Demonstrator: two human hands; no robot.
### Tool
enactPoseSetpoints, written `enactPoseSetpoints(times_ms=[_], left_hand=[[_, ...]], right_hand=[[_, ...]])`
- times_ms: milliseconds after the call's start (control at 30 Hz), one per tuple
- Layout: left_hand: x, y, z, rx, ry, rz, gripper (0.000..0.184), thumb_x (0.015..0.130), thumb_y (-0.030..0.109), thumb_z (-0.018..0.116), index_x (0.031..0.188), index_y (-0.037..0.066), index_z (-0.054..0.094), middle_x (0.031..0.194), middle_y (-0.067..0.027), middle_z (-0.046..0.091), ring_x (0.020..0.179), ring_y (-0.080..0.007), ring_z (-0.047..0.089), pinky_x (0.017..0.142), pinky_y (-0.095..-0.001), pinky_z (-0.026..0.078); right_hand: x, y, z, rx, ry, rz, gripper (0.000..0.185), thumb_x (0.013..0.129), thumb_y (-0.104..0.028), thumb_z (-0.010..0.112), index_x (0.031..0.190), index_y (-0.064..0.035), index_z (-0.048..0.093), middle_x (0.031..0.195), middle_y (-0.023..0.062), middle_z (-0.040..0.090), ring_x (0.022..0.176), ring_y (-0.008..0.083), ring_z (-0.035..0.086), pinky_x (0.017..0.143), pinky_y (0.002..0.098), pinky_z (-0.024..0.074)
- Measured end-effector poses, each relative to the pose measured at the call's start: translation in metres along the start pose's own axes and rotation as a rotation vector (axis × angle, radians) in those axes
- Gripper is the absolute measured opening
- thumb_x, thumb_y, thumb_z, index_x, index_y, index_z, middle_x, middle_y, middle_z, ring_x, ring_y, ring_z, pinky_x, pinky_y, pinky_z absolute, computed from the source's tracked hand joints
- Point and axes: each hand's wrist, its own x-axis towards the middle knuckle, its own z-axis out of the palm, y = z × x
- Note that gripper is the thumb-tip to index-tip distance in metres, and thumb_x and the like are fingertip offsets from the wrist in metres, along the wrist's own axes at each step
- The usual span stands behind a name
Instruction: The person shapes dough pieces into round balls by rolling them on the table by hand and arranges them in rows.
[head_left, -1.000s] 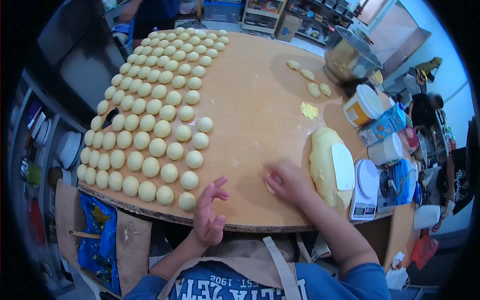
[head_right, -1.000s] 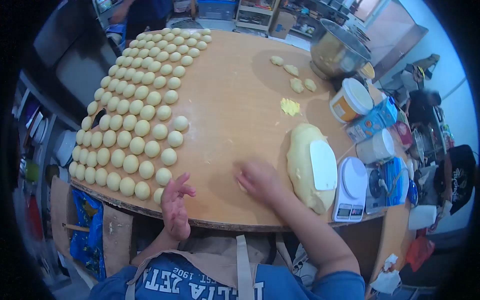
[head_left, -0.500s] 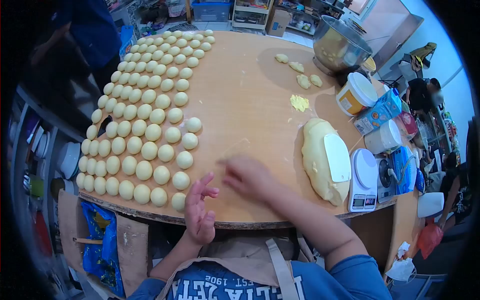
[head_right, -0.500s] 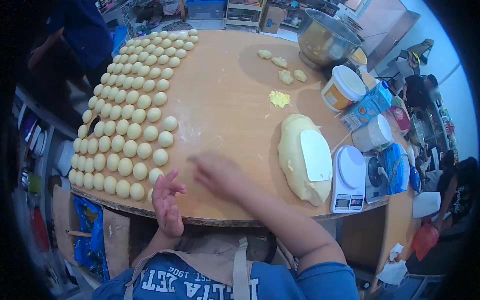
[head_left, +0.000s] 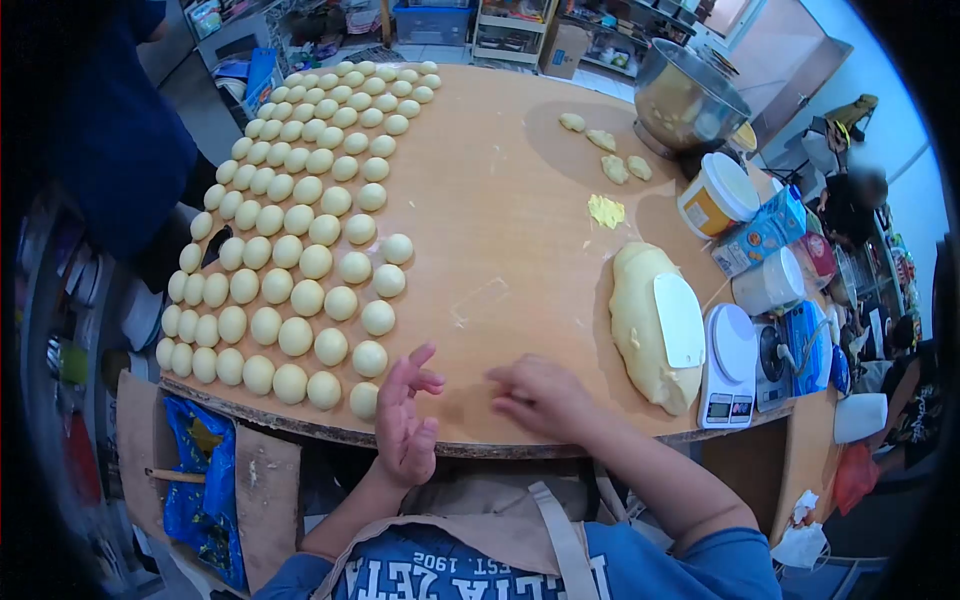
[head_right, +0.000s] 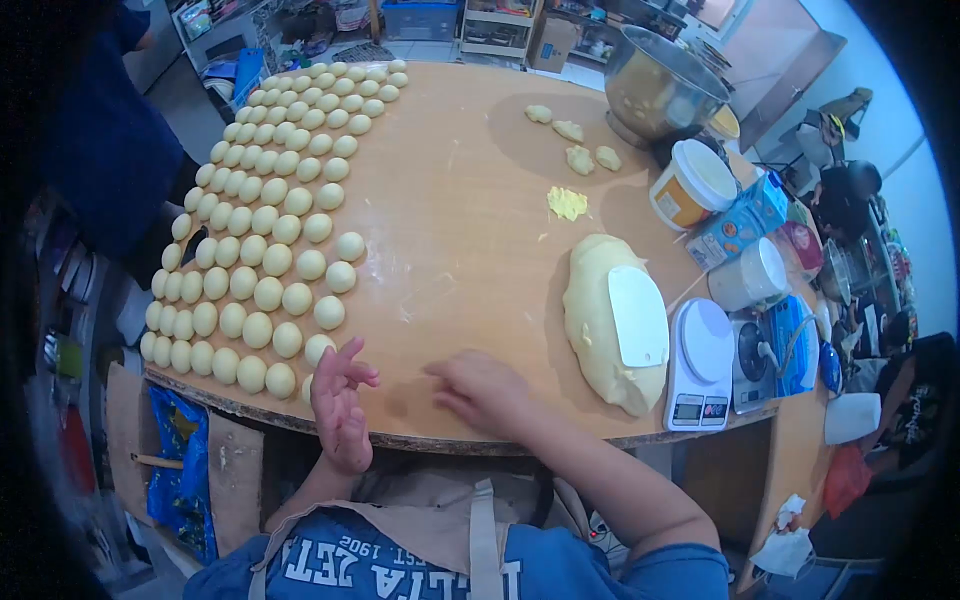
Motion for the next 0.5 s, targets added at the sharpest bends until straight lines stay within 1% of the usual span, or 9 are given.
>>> enactPoseSetpoints(times_ms=[67,133,167,200,267,300,400,433,500], left_hand=[[-0.001,0.0,0.0,-0.001,-0.042,-0.005,0.071,0.091,0.03,0.047,0.148,-0.001,0.016,0.142,-0.0287,0.036,0.104,-0.0205,0.049,0.092,-0.0364,0.039],[-0.001,-0.001,-0.001,-0.018,-0.042,0.011,0.068,0.092,0.024,0.048,0.148,0.001,0.018,0.142,-0.0303,0.036,0.104,-0.0206,0.05,0.092,-0.0364,0.04],[0.001,-0.002,0.0,-0.023,-0.037,0.026,0.066,0.092,0.021,0.048,0.148,0.001,0.019,0.142,-0.0311,0.036,0.104,-0.0207,0.051,0.092,-0.0364,0.04],[0.001,-0.003,0.001,-0.031,-0.031,0.021,0.066,0.092,0.02,0.048,0.148,0.001,0.019,0.142,-0.0311,0.036,0.104,-0.0206,0.051,0.092,-0.0364,0.04],[0.001,-0.002,0.0,-0.034,-0.007,0.011,0.067,0.091,0.019,0.048,0.148,0.001,0.019,0.142,-0.0311,0.036,0.103,-0.0203,0.051,0.092,-0.0362,0.04],[0.001,-0.001,-0.001,-0.032,-0.007,0.011,0.067,0.091,0.019,0.048,0.148,0.001,0.019,0.142,-0.0308,0.036,0.103,-0.0202,0.051,0.092,-0.0362,0.04],[0.002,-0.002,0.0,-0.023,-0.01,0.019,0.067,0.09,0.018,0.048,0.148,0.002,0.019,0.143,-0.0301,0.036,0.103,-0.0199,0.051,0.092,-0.036,0.04],[0.001,-0.002,-0.001,-0.012,-0.025,0.017,0.067,0.09,0.018,0.048,0.148,0.002,0.019,0.143,-0.0301,0.036,0.102,-0.0199,0.051,0.092,-0.0359,0.04],[0.0,-0.002,0.0,-0.004,-0.054,0.009,0.066,0.09,0.017,0.048,0.148,0.001,0.02,0.143,-0.0302,0.036,0.102,-0.0198,0.051,0.092,-0.0358,0.04]], right_hand=[[0.003,0.011,-0.011,-0.099,0.089,0.046,0.034,0.077,-0.019,0.075,0.107,-0.008,0.062,0.08,0.0094,0.061,0.075,0.0289,0.059,0.069,0.0384,0.0494],[0.03,0.025,-0.018,-0.183,0.172,0.078,0.034,0.076,-0.019,0.076,0.105,-0.0077,0.062,0.08,0.0092,0.061,0.075,0.029,0.059,0.068,0.0387,0.0492],[0.046,0.019,-0.013,-0.115,0.181,0.091,0.034,0.075,-0.019,0.076,0.103,-0.0069,0.061,0.081,0.0099,0.061,0.075,0.0288,0.059,0.069,0.0387,0.0491],[0.049,0.011,-0.007,-0.086,0.142,0.071,0.033,0.076,-0.019,0.076,0.103,-0.0066,0.061,0.081,0.0098,0.061,0.075,0.0287,0.06,0.069,0.0387,0.0492],[0.045,-0.007,0.009,-0.02,0.055,0.018,0.033,0.077,-0.02,0.075,0.103,-0.0061,0.061,0.082,0.0098,0.061,0.076,0.0285,0.06,0.07,0.0388,0.0493],[0.029,-0.009,0.014,-0.012,0.035,-0.005,0.032,0.079,-0.023,0.075,0.102,-0.0067,0.061,0.082,0.0093,0.061,0.079,0.0281,0.061,0.071,0.0388,0.0496],[-0.002,0.006,-0.01,-0.03,0.042,0.043,0.031,0.079,-0.024,0.075,0.101,-0.0074,0.06,0.083,0.0094,0.061,0.08,0.0278,0.061,0.072,0.0385,0.0498],[0.0,0.011,-0.016,-0.148,0.077,0.076,0.031,0.077,-0.022,0.077,0.098,-0.007,0.06,0.083,0.0097,0.061,0.078,0.0282,0.061,0.071,0.038,0.0498],[0.025,0.019,-0.019,-0.144,0.144,0.072,0.031,0.075,-0.021,0.078,0.096,-0.0064,0.059,0.083,0.01,0.061,0.078,0.0283,0.061,0.071,0.0378,0.0496]])
